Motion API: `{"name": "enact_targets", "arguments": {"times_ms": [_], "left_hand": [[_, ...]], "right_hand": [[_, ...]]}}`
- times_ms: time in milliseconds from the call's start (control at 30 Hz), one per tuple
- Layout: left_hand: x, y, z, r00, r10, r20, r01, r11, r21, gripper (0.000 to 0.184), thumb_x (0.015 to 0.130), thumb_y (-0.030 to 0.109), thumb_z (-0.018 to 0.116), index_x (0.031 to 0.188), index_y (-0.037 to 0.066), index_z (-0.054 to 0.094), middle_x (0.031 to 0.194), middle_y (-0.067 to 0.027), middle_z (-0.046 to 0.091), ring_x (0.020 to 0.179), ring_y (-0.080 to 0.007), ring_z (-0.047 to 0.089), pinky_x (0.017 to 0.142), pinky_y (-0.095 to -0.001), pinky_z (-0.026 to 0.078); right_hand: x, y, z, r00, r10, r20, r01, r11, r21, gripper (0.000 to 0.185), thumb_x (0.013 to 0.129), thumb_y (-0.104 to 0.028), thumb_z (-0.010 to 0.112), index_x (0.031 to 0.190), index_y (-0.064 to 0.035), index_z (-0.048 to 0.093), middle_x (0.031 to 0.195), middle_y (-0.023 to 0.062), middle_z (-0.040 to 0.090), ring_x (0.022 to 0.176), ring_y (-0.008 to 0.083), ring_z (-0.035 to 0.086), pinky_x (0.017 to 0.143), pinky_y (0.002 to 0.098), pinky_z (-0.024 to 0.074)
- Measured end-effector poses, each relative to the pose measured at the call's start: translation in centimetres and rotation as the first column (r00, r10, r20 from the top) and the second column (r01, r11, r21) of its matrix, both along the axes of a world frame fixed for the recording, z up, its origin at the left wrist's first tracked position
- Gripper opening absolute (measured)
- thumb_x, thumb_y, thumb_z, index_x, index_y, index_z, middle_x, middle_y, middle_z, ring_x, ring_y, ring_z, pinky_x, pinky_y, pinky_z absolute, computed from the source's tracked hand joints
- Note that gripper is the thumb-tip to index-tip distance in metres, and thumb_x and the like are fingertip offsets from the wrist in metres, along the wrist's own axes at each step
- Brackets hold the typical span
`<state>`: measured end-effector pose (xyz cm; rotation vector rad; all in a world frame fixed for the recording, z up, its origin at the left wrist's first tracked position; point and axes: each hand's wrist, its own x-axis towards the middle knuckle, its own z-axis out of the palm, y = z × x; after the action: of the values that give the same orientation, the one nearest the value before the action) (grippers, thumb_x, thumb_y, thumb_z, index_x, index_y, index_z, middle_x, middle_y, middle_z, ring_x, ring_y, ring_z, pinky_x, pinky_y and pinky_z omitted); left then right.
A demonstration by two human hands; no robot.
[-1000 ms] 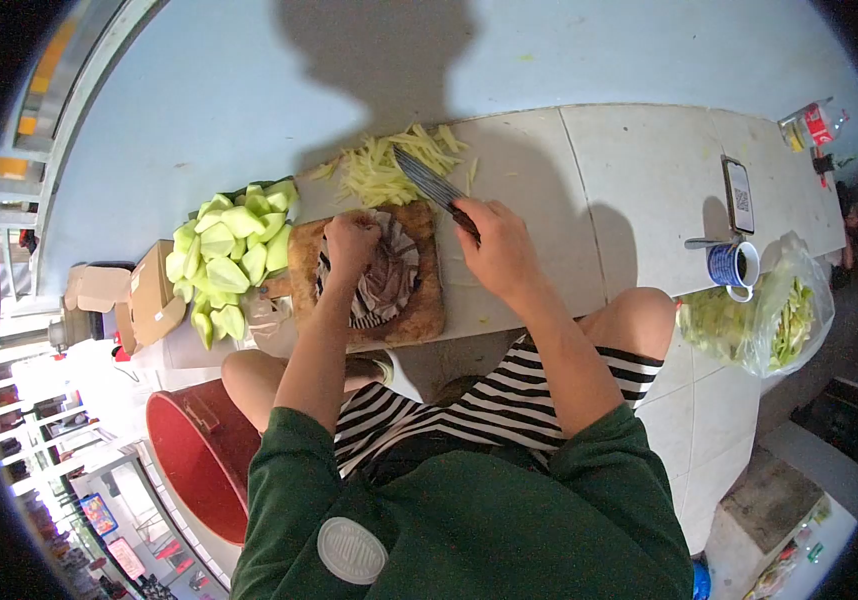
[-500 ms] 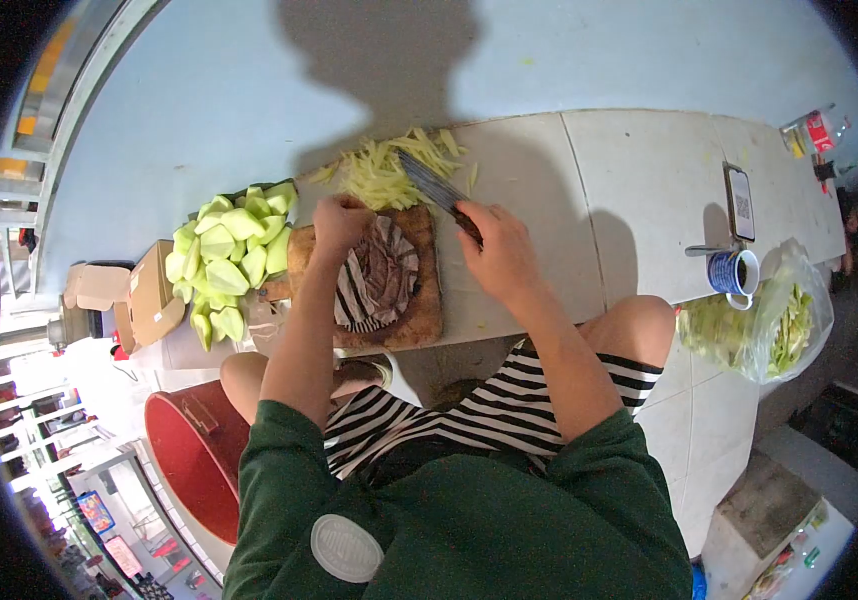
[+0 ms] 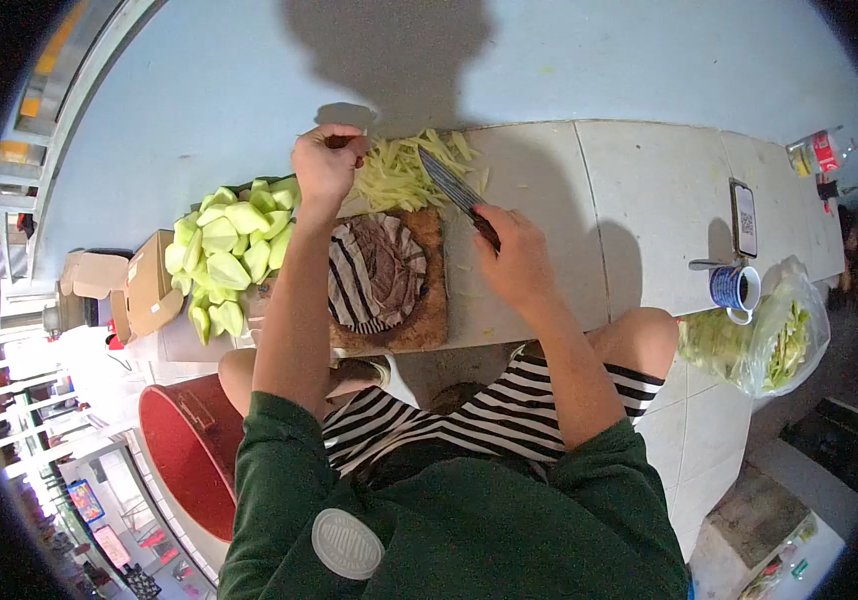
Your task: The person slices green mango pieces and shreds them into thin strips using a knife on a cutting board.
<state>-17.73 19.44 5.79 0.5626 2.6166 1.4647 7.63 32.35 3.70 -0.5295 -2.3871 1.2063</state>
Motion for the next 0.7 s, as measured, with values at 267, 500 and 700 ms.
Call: {"name": "enact_targets", "arguments": {"times_ms": [267, 500, 700], "left_hand": [[-0.5, -1.4, -4.0, 0.995, -0.080, -0.061, 0.065, 0.975, -0.211, 0.031, 0.077, 0.012, 0.073, 0.108, 0.005, 0.075, 0.091, -0.0134, 0.076, 0.086, -0.0225, 0.074, 0.080, -0.0344, 0.057], [-1.3, -5.4, -3.5, 0.991, -0.047, -0.125, 0.042, 0.998, -0.039, 0.037, 0.075, 0.007, 0.071, 0.112, 0.006, 0.073, 0.104, -0.0194, 0.074, 0.095, -0.0317, 0.071, 0.087, -0.0382, 0.055], [-4.6, -13.9, -3.1, 0.929, -0.073, -0.363, -0.259, 0.572, -0.778, 0.065, 0.075, 0.006, 0.076, 0.135, 0.022, 0.060, 0.150, -0.0108, 0.045, 0.142, -0.0360, 0.034, 0.115, -0.0520, 0.035]], "right_hand": [[-0.1, 0.3, -0.4, 0.998, 0.003, -0.061, 0.007, 0.988, 0.151, 0.035, 0.083, -0.003, 0.071, 0.117, 0.0013, 0.066, 0.098, 0.0186, 0.070, 0.086, 0.0316, 0.070, 0.078, 0.0394, 0.0542], [0.1, 0.1, -1.1, 0.999, -0.005, -0.032, 0.006, 0.999, 0.050, 0.034, 0.084, -0.004, 0.070, 0.117, 0.0002, 0.066, 0.097, 0.0206, 0.068, 0.087, 0.0377, 0.067, 0.078, 0.0434, 0.0532], [0.4, 0.1, -0.4, 1.000, 0.006, 0.019, -0.008, 0.996, 0.089, 0.033, 0.084, -0.004, 0.070, 0.117, 0.0017, 0.066, 0.093, 0.0209, 0.067, 0.085, 0.0376, 0.067, 0.078, 0.0441, 0.0531]]}}
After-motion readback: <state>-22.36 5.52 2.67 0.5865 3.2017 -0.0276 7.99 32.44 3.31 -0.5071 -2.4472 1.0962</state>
